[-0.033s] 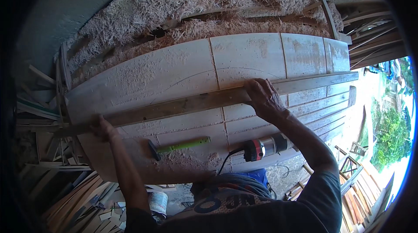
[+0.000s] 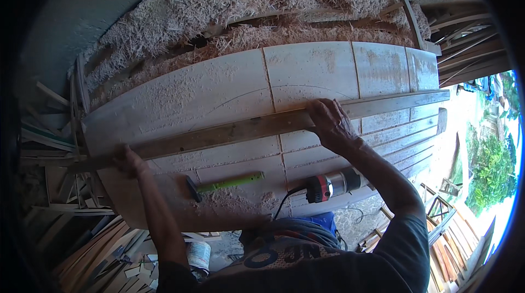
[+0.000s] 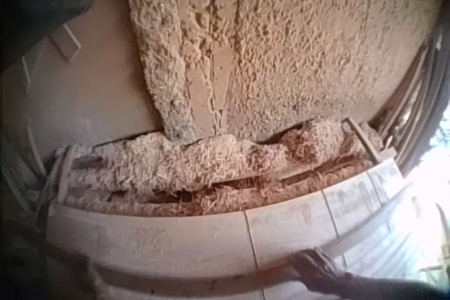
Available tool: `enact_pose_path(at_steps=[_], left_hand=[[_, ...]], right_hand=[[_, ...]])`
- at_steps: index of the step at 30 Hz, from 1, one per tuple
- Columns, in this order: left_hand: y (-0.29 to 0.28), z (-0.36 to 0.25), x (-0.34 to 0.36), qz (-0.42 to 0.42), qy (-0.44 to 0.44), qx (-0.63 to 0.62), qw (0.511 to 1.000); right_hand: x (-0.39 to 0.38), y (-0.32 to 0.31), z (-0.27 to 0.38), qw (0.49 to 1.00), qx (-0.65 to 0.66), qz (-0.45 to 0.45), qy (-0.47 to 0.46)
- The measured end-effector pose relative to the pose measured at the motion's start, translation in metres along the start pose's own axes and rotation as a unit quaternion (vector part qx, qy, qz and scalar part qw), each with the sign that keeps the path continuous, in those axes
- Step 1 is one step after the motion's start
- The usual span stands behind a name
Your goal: The person uses a handheld router to carve a groove along a curved line on a large wooden board. They then position a wooden strip over the board and tap it with a hammer.
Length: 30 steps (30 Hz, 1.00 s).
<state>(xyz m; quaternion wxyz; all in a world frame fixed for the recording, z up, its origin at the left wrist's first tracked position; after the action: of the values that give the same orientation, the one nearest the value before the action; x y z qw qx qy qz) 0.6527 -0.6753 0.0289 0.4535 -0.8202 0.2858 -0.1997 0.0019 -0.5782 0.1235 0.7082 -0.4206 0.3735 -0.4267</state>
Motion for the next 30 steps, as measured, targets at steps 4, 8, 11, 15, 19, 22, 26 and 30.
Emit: enact_pose_path(at_steps=[4, 8, 11, 15, 19, 22, 26, 30], left_hand=[[-0.002, -0.008, -0.002, 0.009, -0.016, 0.056, 0.998], [-0.007, -0.069, -0.030, 0.028, 0.163, -0.098, 0.981], [0.010, -0.155, -0.102, 0.110, 0.309, 0.086, 0.941], [0.045, -0.209, -0.194, 0.239, 0.436, 0.107, 0.861], [0.055, -0.220, -0.222, 0.271, 0.467, 0.120, 0.833], [0.048, -0.212, -0.207, 0.251, 0.464, 0.144, 0.837], [0.052, -0.214, -0.214, 0.251, 0.462, 0.144, 0.838], [0.066, -0.215, -0.221, 0.243, 0.481, 0.121, 0.833]], right_hand=[[-0.002, -0.003, 0.002, 1.000, 0.002, 0.000, 0.013], [-0.001, -0.001, 0.001, 1.000, 0.006, -0.015, 0.016], [-0.011, 0.001, -0.002, 0.999, 0.001, -0.019, 0.025], [-0.009, 0.002, -0.001, 0.999, -0.012, -0.014, 0.028], [-0.015, -0.001, 0.004, 0.996, -0.068, 0.004, 0.052], [0.017, -0.004, 0.083, 0.997, -0.074, -0.025, 0.024], [0.014, 0.056, 0.214, 0.987, 0.051, 0.065, -0.140], [0.021, 0.125, 0.245, 0.988, 0.000, 0.053, -0.142]])
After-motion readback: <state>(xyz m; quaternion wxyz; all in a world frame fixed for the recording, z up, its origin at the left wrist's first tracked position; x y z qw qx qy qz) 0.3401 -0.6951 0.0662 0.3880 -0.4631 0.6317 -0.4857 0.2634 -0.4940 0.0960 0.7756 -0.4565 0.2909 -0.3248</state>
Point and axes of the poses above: each hand's wrist, its own x-axis towards the middle knuckle, its own y-axis out of the palm, z = x × y, the point moved 6 cm from there along x, towards the middle knuckle, and after that the axes turned 9 degrees about z, right-handed, at the moved point
